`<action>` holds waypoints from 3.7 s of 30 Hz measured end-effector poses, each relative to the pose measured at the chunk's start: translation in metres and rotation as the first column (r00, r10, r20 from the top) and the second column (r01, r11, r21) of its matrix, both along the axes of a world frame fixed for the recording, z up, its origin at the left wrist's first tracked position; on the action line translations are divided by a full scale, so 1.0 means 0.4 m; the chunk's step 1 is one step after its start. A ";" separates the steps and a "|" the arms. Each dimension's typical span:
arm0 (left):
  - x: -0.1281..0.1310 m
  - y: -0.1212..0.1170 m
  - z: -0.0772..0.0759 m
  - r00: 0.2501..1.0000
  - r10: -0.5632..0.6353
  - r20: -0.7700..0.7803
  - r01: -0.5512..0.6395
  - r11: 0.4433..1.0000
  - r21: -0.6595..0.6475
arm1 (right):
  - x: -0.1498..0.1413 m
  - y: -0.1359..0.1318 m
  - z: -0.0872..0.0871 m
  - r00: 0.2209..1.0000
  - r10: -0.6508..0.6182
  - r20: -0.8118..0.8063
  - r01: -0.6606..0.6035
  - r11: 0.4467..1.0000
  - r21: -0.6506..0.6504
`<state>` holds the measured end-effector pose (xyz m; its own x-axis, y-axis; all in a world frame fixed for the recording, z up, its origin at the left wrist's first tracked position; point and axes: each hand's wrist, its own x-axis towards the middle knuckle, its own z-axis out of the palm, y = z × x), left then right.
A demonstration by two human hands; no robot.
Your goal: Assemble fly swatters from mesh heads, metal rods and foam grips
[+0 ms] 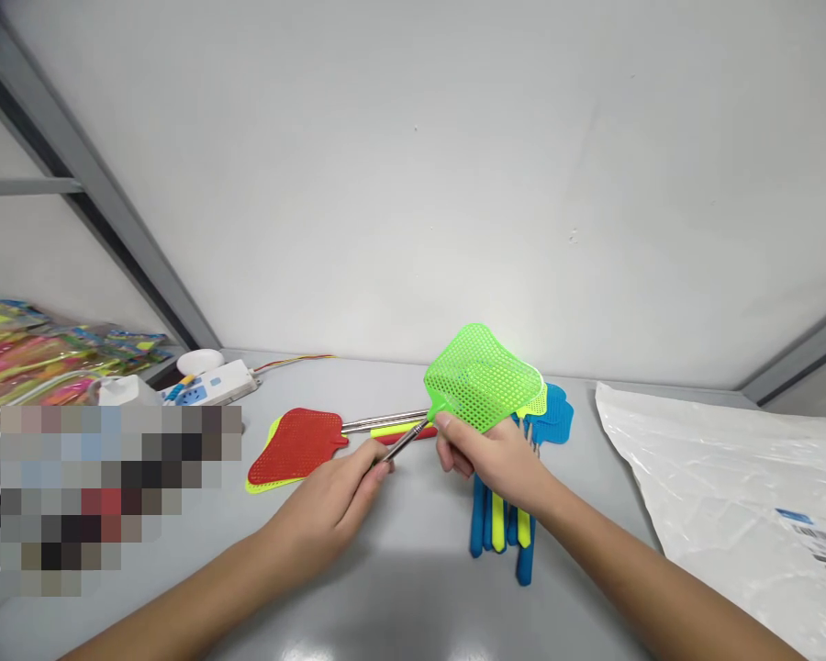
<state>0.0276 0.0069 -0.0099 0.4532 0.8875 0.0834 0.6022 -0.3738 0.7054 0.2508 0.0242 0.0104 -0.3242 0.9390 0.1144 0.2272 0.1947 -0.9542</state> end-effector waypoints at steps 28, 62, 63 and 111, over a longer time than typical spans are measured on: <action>0.003 0.007 -0.011 0.653 0.194 0.732 0.664 0.318 -0.677 | -0.098 -0.067 -0.030 0.947 -0.176 -0.270 0.032 0.885 -0.464; 0.003 -0.009 -0.022 0.593 -0.014 0.805 0.750 0.373 -0.546 | -0.023 -0.023 0.034 0.779 -0.392 -0.489 0.362 0.918 -0.159; 0.003 -0.010 -0.020 0.597 -0.011 0.802 0.745 0.381 -0.548 | -0.017 -0.018 0.040 0.761 -0.395 -0.514 0.370 0.916 -0.157; -0.061 0.034 0.035 0.870 -0.161 0.467 0.483 0.474 -0.736 | -0.147 -0.134 -0.092 0.870 -0.159 -0.467 0.084 0.981 -0.176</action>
